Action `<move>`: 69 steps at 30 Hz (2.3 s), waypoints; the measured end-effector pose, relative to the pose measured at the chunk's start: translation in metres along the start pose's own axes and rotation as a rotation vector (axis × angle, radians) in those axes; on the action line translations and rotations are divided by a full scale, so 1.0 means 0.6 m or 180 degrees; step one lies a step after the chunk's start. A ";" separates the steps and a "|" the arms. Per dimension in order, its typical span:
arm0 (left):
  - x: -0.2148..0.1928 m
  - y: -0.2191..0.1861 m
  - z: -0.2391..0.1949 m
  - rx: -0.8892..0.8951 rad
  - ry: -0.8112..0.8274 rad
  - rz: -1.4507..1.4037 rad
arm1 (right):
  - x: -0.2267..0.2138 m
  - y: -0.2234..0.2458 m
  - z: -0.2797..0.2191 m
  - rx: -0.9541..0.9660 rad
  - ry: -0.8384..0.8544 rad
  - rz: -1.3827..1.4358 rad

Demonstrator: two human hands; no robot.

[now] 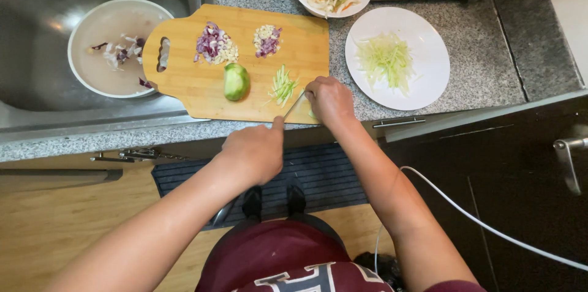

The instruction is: The person slices a green vegetable into thin strips on a wooden cutting board using a knife. The sliced pieces are then transferred to a white plate. Other chopped vegetables are already present on the board.

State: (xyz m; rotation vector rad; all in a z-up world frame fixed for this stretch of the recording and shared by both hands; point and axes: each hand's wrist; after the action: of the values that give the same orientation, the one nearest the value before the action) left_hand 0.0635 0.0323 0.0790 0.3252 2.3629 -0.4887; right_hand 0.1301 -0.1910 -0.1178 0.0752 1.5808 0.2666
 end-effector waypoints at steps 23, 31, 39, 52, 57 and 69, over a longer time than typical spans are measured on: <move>0.000 0.028 -0.056 -0.0023 0.0479 0.0189 | 0.008 -0.008 0.006 -0.0119 -0.0356 0.0219; -0.023 0.036 -0.015 0.0026 0.0094 0.0146 | -0.028 0.009 -0.013 0.0185 -0.0302 0.0388; -0.027 0.045 -0.022 0.0245 0.0203 0.0020 | -0.078 0.069 -0.052 0.0155 -0.0005 0.0086; 0.007 0.091 0.018 0.0520 0.0156 -0.0284 | -0.080 0.034 -0.105 0.0895 -0.0589 0.1449; 0.039 0.118 0.061 0.0481 0.0029 -0.0209 | -0.071 0.050 -0.122 0.0530 -0.0321 0.1551; 0.068 0.128 0.081 0.0860 -0.0246 -0.0367 | -0.003 0.061 -0.104 0.0964 -0.0476 0.1115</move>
State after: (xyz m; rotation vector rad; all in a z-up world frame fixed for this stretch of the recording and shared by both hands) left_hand 0.0894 0.0842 -0.0018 0.2873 2.2505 -0.8636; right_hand 0.0639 -0.1635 -0.1076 0.5981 1.4429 0.2844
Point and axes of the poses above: each hand's wrist, its own z-axis towards the middle knuckle, its own x-axis out of the palm, y = z × x, and after that the axes turned 6 degrees about y, right-handed
